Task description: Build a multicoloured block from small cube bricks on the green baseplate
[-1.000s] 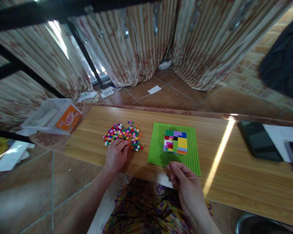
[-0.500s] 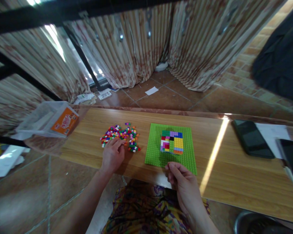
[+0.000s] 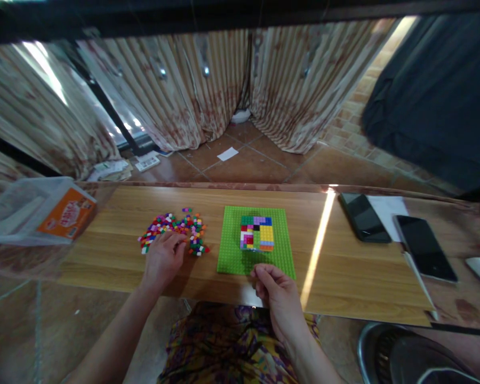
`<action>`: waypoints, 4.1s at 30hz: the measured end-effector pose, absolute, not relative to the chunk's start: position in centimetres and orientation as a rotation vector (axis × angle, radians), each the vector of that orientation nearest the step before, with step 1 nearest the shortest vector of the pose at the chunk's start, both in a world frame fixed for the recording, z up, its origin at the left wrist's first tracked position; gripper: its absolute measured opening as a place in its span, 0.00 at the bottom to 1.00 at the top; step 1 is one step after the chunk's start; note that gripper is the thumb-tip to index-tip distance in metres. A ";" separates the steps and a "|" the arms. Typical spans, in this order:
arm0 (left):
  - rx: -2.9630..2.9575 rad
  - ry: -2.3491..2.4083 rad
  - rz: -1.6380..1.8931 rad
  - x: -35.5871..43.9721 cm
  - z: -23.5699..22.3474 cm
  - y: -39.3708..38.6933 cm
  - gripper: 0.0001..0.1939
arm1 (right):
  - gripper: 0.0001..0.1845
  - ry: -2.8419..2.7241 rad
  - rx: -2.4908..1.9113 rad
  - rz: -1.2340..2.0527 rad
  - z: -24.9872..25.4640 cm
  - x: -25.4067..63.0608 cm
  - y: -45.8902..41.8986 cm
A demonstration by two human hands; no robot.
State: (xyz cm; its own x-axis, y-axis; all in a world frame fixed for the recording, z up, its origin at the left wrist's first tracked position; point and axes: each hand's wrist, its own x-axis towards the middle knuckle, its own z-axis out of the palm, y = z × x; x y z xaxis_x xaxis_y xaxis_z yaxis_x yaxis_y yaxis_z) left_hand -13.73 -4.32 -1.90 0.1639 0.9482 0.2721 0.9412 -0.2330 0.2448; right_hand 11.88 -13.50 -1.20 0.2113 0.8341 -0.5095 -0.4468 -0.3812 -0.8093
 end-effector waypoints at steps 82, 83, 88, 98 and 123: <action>2.171 1.802 0.494 -22.1 -1.1 3.5 0.11 | 0.08 -2.778 -1.137 0.198 -2.0 -0.6 0.6; 2.173 1.795 0.499 -22.1 -1.1 3.5 0.10 | 0.08 -2.770 -1.138 0.213 -2.1 -0.6 0.7; 2.188 1.727 0.548 -22.0 -1.2 3.3 0.07 | 0.13 -2.469 -1.170 0.504 -2.4 -0.1 0.4; 2.098 1.593 0.751 -21.5 -0.1 2.1 0.04 | 0.12 -1.294 -1.189 1.318 0.1 3.9 -3.8; 1.139 1.161 0.884 -10.9 0.2 -6.6 0.09 | 0.08 -1.464 -1.546 0.463 0.6 14.9 -6.7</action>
State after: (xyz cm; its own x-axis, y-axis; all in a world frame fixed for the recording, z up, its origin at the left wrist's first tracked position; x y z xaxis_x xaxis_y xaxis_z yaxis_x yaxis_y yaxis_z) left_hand -10.88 -6.55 0.15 0.2063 0.9516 -0.2277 0.0339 0.2256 0.9736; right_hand 14.87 -6.67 0.65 0.2193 0.9236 0.3143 0.5749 0.1380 -0.8065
